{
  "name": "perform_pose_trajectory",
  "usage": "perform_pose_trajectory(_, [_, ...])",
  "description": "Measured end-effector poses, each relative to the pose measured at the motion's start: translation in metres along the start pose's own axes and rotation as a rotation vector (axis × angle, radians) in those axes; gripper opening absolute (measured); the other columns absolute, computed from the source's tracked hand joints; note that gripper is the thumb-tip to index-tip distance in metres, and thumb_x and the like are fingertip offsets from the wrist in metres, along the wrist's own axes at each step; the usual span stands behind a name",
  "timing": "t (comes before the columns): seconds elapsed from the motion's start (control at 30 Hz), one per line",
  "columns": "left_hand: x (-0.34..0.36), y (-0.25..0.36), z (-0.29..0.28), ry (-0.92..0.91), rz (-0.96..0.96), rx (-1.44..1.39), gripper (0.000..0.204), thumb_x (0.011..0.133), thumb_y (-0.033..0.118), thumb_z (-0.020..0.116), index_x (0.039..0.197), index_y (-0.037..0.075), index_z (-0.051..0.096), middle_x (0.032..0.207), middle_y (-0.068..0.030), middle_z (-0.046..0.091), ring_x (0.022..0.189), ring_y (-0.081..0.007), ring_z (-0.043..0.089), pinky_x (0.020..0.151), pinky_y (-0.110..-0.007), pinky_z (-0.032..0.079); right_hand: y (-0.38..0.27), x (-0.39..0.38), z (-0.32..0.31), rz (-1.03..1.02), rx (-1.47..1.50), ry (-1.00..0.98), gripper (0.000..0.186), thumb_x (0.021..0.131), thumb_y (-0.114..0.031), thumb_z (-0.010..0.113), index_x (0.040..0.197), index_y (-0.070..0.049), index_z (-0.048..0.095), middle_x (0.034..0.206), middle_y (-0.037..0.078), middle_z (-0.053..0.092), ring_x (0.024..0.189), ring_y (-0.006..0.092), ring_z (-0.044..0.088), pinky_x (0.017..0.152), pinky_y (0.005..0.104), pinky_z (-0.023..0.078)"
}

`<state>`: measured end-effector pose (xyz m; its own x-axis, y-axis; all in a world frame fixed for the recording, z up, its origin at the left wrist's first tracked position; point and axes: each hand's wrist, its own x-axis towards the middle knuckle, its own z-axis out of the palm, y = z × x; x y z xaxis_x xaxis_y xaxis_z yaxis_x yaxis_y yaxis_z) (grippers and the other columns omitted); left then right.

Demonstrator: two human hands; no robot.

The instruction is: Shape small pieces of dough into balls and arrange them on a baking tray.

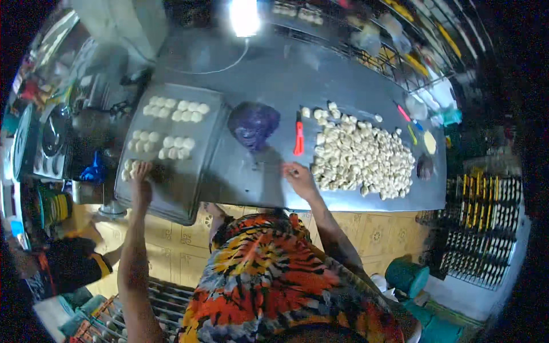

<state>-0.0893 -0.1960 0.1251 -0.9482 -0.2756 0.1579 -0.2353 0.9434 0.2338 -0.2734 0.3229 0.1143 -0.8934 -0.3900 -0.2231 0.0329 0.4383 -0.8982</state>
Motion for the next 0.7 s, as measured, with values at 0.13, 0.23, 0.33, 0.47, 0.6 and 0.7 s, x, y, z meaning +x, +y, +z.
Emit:
perform_pose_trajectory(0.13, [-0.001,0.055,-0.012,0.374,-0.314,-0.525,0.046,0.092,0.012,0.051,0.137,0.005,0.056,0.135,-0.0130,0.058,0.124,-0.0228,0.050,0.105,-0.041,0.033,0.035,0.040,-0.071,-0.247,-0.673,0.401,0.026,0.085,-0.007,0.067,0.110,-0.005,0.070,0.096,0.007,0.070,0.082,0.0213,0.061,0.073,0.0272,0.050])
perform_pose_trajectory(0.23, [-0.014,0.139,0.016,0.191,-0.381,-1.008,0.041,0.092,0.011,0.052,0.131,0.002,0.061,0.126,-0.0133,0.064,0.113,-0.0195,0.057,0.097,-0.034,0.041,0.041,0.058,-0.102,-0.365,-0.805,0.380,0.018,0.083,-0.006,0.068,0.100,-0.004,0.071,0.087,0.006,0.069,0.073,0.0213,0.060,0.069,0.0286,0.050])
perform_pose_trajectory(0.33, [-0.014,0.225,0.042,-0.128,-0.454,-1.361,0.036,0.093,0.009,0.053,0.126,-0.001,0.065,0.117,-0.0136,0.070,0.102,-0.0161,0.064,0.090,-0.026,0.050,0.024,0.063,-0.101,-0.299,-0.629,0.148,0.013,0.083,-0.004,0.068,0.096,-0.003,0.070,0.082,0.006,0.069,0.067,0.0198,0.060,0.066,0.0292,0.051])
perform_pose_trajectory(0.47, [0.008,0.316,0.071,-0.296,-0.373,-1.339,0.037,0.085,0.009,0.072,0.120,-0.002,0.068,0.097,-0.0068,0.074,0.080,-0.0150,0.066,0.072,-0.027,0.055,-0.012,0.056,-0.046,0.091,0.143,-0.276,0.011,0.087,-0.002,0.070,0.098,-0.004,0.069,0.083,0.007,0.070,0.067,0.0156,0.065,0.059,0.0269,0.052])
perform_pose_trajectory(0.6, [0.020,0.298,0.072,-0.403,-0.344,-1.305,0.031,0.084,0.010,0.075,0.112,-0.001,0.071,0.091,-0.0065,0.074,0.075,-0.0152,0.065,0.069,-0.028,0.054,-0.038,0.047,0.026,0.009,0.014,-0.300,0.029,0.089,-0.011,0.072,0.118,-0.007,0.069,0.097,0.008,0.069,0.069,0.0180,0.066,0.058,0.0273,0.051])
perform_pose_trajectory(0.7, [0.019,0.259,0.076,-0.443,-0.317,-1.331,0.027,0.084,0.011,0.075,0.108,0.000,0.072,0.090,-0.0072,0.074,0.074,-0.0148,0.065,0.070,-0.027,0.054,-0.047,0.062,0.053,-0.243,-0.311,-0.014,0.030,0.089,-0.014,0.071,0.118,-0.009,0.069,0.102,0.007,0.066,0.074,0.0186,0.065,0.061,0.0279,0.052])
